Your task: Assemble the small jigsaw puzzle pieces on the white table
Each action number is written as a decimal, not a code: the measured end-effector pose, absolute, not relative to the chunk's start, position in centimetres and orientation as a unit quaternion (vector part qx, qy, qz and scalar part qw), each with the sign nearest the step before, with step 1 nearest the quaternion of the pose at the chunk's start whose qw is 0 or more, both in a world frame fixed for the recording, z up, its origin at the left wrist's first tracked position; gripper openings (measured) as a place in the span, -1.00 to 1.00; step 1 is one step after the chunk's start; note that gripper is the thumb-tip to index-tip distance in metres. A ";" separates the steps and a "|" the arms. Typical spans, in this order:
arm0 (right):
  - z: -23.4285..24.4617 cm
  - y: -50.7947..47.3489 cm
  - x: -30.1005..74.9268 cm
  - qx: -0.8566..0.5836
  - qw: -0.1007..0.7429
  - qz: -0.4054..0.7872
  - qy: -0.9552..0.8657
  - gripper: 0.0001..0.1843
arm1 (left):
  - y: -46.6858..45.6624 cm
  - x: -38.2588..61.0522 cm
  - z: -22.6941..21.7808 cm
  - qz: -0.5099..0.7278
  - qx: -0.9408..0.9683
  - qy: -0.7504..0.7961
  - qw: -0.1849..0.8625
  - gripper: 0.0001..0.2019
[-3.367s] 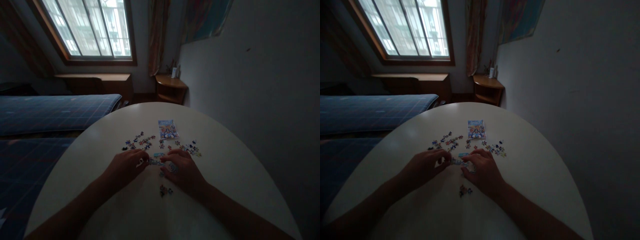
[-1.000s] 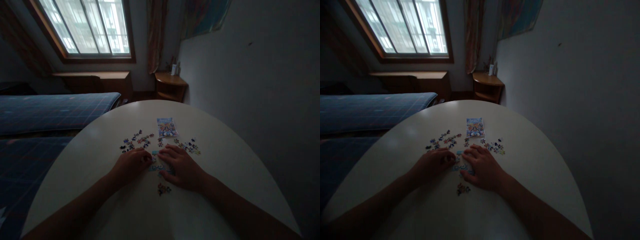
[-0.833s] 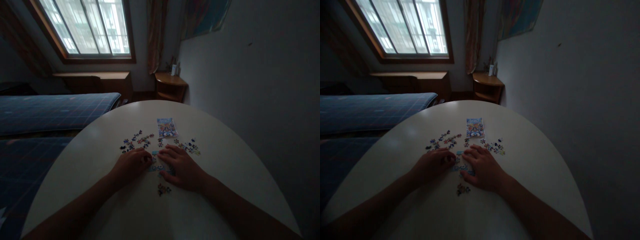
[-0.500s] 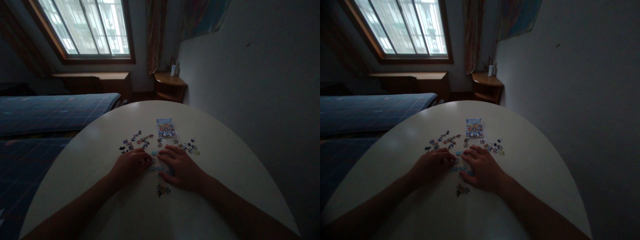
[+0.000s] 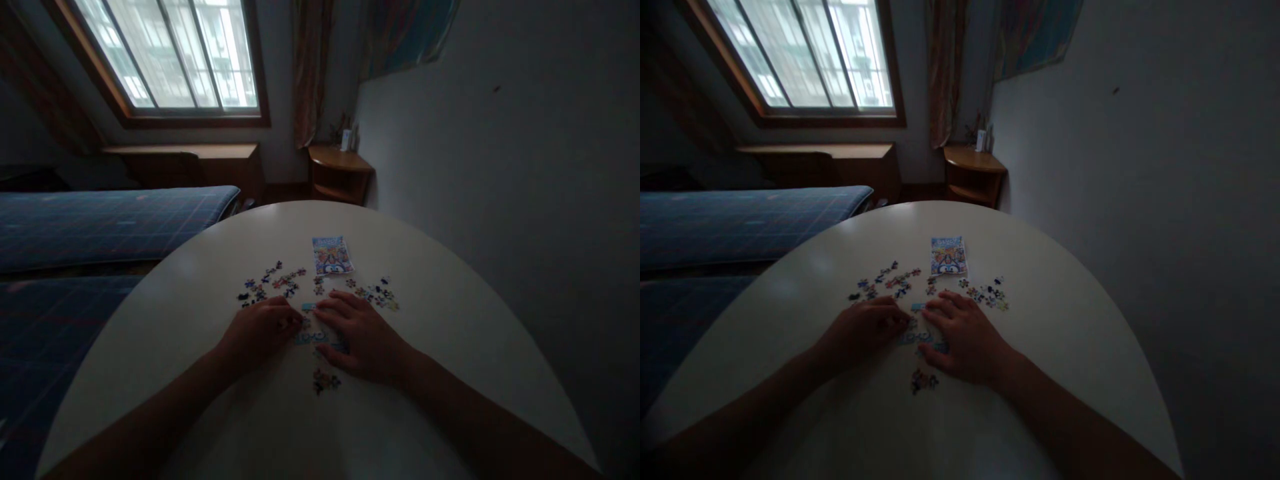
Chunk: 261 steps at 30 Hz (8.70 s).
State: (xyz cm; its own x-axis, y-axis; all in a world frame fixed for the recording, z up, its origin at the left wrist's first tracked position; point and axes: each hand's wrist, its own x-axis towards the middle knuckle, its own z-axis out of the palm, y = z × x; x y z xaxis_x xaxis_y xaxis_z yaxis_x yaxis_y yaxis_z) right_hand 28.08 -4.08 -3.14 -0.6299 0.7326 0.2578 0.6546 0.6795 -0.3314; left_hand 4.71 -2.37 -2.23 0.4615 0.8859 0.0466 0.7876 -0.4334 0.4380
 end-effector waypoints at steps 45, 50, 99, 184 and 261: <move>-3.0 -4.2 28.1 -0.391 0.178 0.116 -0.895 -0.40 | -2.1 4.5 -2.7 0.151 0.823 0.520 0.170 -0.79; -3.0 -4.2 28.1 -0.391 0.176 0.116 -0.896 -0.39 | -2.1 4.6 -2.6 0.149 0.822 0.522 0.170 -0.79; -3.0 -4.3 28.1 -0.392 0.180 0.110 -0.895 -0.38 | -2.3 4.7 -2.3 0.136 0.826 0.518 0.177 -0.82; -2.8 -3.5 29.9 -0.294 0.199 0.116 -0.927 -0.67 | -2.2 3.8 -1.7 0.107 0.850 0.486 0.173 -0.85; -3.4 -2.9 30.7 -0.362 0.227 0.106 -0.898 -0.81 | -0.9 2.9 -3.6 0.185 0.927 0.314 0.090 -0.85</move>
State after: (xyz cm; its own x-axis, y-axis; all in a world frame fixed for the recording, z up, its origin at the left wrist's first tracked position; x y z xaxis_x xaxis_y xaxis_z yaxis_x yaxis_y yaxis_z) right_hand 30.69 -2.87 -3.38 -0.6353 0.6979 0.3307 0.6012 0.7157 -0.3553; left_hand 2.90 -0.86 -3.63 0.7346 0.6149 0.2869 0.5479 -0.7870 0.2836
